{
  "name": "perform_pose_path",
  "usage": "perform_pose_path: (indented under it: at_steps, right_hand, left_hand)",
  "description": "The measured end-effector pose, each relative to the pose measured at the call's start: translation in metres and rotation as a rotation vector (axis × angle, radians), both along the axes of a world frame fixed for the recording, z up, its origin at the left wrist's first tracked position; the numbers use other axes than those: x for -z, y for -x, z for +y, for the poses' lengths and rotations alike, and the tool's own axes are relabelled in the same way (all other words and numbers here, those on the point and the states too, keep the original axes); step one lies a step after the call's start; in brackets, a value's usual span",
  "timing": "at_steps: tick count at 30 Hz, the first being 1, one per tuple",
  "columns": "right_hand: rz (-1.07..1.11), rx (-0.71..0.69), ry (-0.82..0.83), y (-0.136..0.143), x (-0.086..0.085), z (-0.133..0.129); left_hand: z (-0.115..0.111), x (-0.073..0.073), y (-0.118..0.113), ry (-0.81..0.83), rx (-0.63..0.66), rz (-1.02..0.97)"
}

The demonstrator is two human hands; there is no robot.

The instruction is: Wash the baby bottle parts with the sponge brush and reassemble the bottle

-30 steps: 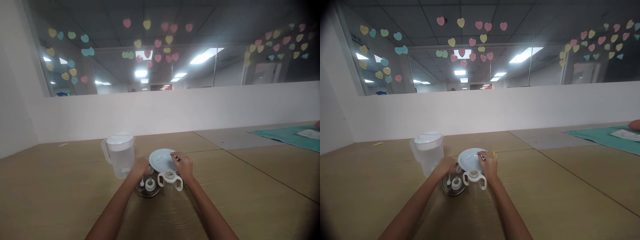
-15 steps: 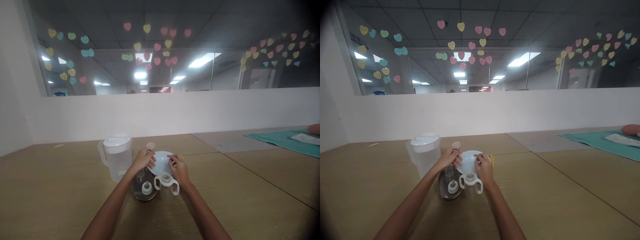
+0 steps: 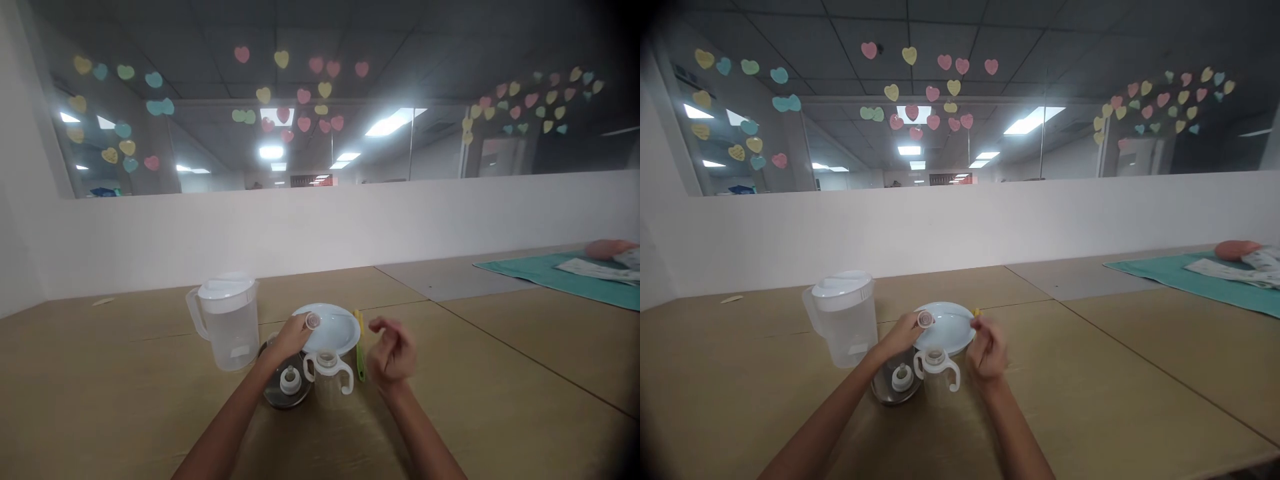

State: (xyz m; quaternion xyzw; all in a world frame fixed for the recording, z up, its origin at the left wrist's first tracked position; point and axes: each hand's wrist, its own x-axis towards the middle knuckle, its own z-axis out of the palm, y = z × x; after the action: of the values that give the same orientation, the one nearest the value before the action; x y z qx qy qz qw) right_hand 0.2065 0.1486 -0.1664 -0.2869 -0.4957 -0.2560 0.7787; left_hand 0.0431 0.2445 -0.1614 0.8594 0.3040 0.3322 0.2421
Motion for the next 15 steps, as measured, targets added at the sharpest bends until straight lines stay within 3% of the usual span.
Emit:
perform_pose_path:
  at_steps: [2,6,10,15]
  right_hand:
    - [-0.269,-0.031,-0.041,0.004,0.001,-0.016]
    - [-0.56,-0.05,-0.02,0.012,0.001,-0.025]
    - [-0.628,-0.017,0.01,0.016,-0.003,-0.013]
    - [-0.514,-0.035,0.031,0.019,0.005,-0.002]
  left_hand:
    - [0.002,0.004,-0.003,-0.008,0.018,0.01]
    - [0.005,0.008,-0.006,0.006,0.031,0.007]
    - [0.006,0.009,-0.006,0.044,0.028,0.02]
    - [0.007,0.009,-0.005,0.096,0.028,0.032]
